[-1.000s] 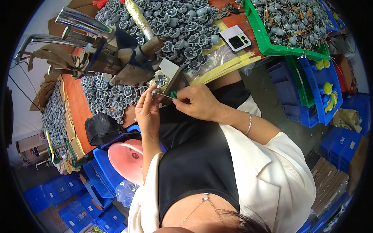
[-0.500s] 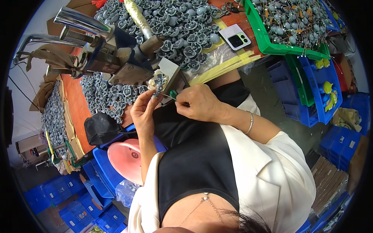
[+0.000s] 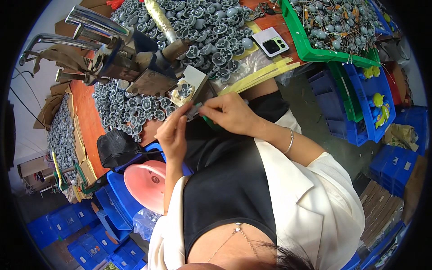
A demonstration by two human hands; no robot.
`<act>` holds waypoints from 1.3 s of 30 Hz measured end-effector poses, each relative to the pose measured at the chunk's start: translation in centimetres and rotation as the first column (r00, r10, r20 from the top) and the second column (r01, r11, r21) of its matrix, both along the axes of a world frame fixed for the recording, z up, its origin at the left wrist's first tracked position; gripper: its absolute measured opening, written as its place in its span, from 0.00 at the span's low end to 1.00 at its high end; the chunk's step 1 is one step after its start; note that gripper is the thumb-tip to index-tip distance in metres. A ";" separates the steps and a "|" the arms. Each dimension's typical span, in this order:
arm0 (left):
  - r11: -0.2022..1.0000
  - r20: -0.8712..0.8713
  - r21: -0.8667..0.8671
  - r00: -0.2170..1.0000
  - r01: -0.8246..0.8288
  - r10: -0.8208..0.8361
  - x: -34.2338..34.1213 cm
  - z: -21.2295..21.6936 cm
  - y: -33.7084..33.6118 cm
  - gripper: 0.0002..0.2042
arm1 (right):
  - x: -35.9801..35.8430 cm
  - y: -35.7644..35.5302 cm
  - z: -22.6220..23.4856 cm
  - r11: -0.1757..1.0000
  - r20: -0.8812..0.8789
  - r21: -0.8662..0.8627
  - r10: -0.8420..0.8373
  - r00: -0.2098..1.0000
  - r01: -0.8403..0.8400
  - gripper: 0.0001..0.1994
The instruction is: Assembling small grey toy or mechanical components using a manual press machine and thin wire.
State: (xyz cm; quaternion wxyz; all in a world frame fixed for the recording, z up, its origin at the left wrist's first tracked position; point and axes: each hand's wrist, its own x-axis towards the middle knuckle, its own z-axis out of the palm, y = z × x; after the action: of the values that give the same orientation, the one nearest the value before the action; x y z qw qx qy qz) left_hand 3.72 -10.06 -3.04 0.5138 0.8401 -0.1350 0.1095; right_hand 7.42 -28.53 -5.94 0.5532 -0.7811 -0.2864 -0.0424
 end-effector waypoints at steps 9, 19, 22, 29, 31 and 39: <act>0.990 0.346 -0.012 0.928 -0.141 0.136 -0.3 -1.5 1.0 0.19 | 0.6 -0.6 -1.2 0.782 -0.728 0.606 0.469 0.500 0.149 0.07; 0.995 0.375 0.067 0.922 0.072 -0.092 -0.7 -0.8 0.3 0.18 | 0.1 1.4 0.7 0.827 -0.698 0.521 0.555 0.452 -0.211 0.14; 0.997 0.392 0.050 0.919 -0.062 0.038 -1.1 -1.0 0.9 0.17 | 0.0 1.0 0.4 0.860 -0.691 0.498 0.468 0.551 -0.107 0.11; 0.871 0.293 -0.341 0.840 -0.353 0.456 -0.6 -0.2 2.4 0.16 | 0.2 0.8 -0.5 0.958 -0.495 0.278 0.077 0.866 0.074 0.10; 0.789 0.361 -0.121 0.714 -0.602 0.600 0.1 0.5 2.8 0.17 | 0.1 1.0 -1.0 0.958 -0.468 0.272 0.054 0.882 0.085 0.10; 0.973 -0.062 0.115 0.976 -0.200 0.208 -1.9 -0.8 -0.1 0.14 | 0.2 2.0 -0.1 0.965 -0.155 0.238 0.152 0.976 -0.112 0.08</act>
State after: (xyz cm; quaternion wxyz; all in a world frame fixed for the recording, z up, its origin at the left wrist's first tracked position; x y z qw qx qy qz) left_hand 1.81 -10.21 -3.85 0.4581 0.8796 -0.0347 0.1230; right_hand 7.64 -26.56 -6.06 0.6632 -0.6925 -0.2825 0.0295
